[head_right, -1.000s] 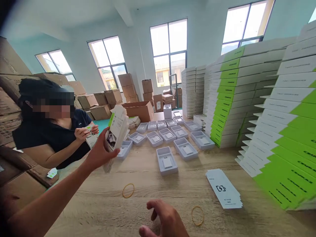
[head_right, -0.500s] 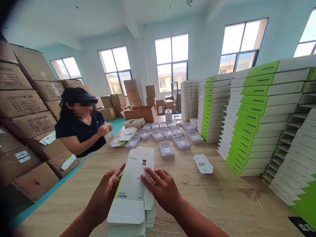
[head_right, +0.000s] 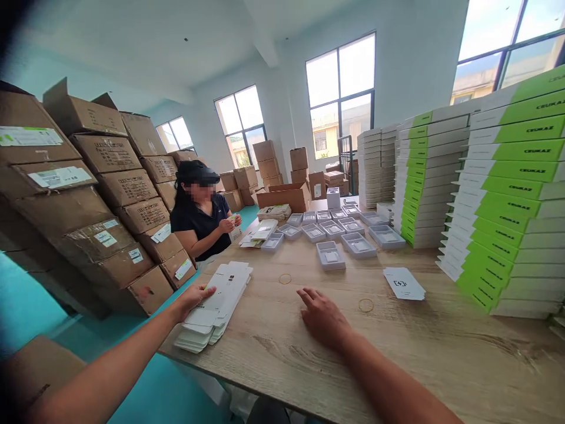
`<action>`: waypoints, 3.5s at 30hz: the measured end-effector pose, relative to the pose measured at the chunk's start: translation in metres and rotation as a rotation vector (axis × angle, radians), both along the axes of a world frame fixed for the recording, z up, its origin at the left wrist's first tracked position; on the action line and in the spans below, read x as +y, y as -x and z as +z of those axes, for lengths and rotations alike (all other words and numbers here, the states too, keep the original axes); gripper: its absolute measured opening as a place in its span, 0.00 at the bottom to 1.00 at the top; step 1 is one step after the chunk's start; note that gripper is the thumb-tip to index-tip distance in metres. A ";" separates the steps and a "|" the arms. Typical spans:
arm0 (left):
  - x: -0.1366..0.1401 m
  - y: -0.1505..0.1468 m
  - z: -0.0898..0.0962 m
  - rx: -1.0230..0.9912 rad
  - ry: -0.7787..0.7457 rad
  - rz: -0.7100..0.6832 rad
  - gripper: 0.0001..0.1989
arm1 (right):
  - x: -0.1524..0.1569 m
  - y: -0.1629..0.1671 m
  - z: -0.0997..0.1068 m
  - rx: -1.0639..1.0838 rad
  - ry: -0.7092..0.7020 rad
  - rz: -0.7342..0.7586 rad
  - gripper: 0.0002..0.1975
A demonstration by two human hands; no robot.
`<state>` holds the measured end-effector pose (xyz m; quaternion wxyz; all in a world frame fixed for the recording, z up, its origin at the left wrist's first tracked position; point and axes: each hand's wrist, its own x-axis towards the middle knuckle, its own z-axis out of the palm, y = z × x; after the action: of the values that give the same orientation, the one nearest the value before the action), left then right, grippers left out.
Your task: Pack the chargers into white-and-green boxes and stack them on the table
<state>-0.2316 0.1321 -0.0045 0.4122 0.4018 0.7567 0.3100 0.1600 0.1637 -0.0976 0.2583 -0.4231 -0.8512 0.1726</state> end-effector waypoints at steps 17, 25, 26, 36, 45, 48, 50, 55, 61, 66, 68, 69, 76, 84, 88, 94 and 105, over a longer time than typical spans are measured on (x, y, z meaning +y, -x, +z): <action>-0.033 -0.092 0.053 0.527 -0.503 -0.621 0.41 | -0.033 0.043 0.058 1.195 0.909 0.340 0.28; -0.048 -0.134 0.026 1.131 -0.820 -0.881 0.63 | -0.043 0.026 0.051 1.059 0.936 0.354 0.25; -0.049 -0.135 0.027 1.158 -0.810 -0.906 0.62 | -0.041 0.024 0.052 1.042 0.924 0.338 0.24; -0.063 -0.186 0.037 -0.200 -0.438 -0.530 0.23 | -0.047 0.025 0.068 1.168 0.446 0.020 0.32; -0.028 -0.241 -0.015 -0.495 -0.583 -0.062 0.30 | -0.039 0.021 0.062 1.058 0.230 -0.234 0.31; -0.024 -0.252 -0.022 -0.598 -0.484 -0.108 0.36 | -0.035 0.022 0.062 1.241 0.494 -0.101 0.29; -0.023 -0.256 -0.026 -0.715 -0.446 -0.134 0.36 | -0.031 0.022 0.061 1.294 0.641 -0.037 0.29; -0.012 -0.242 -0.024 -0.867 -0.541 -0.103 0.35 | -0.024 0.022 0.052 1.238 0.699 0.034 0.27; -0.010 -0.202 0.008 -0.789 -0.521 -0.334 0.37 | -0.027 0.029 0.039 1.193 0.826 0.202 0.28; -0.020 -0.188 0.033 -0.534 -0.535 -0.578 0.54 | -0.029 0.016 0.051 1.074 0.825 0.204 0.33; -0.026 -0.185 0.040 -0.112 -0.615 -0.727 0.62 | -0.031 0.007 0.060 1.160 0.881 0.319 0.37; -0.029 -0.183 0.044 0.125 -0.637 -0.803 0.63 | -0.032 0.004 0.064 1.205 0.934 0.398 0.40; -0.044 -0.190 0.058 0.862 -0.666 -1.099 0.53 | -0.037 -0.003 0.062 1.231 1.011 0.500 0.38; -0.046 -0.188 0.043 0.823 -0.869 -1.099 0.47 | -0.044 0.001 0.069 1.122 0.879 0.460 0.38; -0.051 -0.192 0.033 0.881 -0.919 -1.068 0.47 | -0.043 0.008 0.070 0.926 0.661 0.235 0.33; -0.052 -0.194 0.023 0.894 -0.982 -0.924 0.44 | -0.043 0.005 0.076 0.784 0.436 0.103 0.24; -0.067 -0.176 0.062 0.595 -0.762 -1.103 0.12 | -0.072 -0.008 0.114 0.192 -0.057 0.101 0.25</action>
<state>-0.0558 0.0646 0.0572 0.1172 0.9069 0.3641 0.1766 0.1676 0.0919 0.0159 0.3415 -0.3538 -0.8473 0.2009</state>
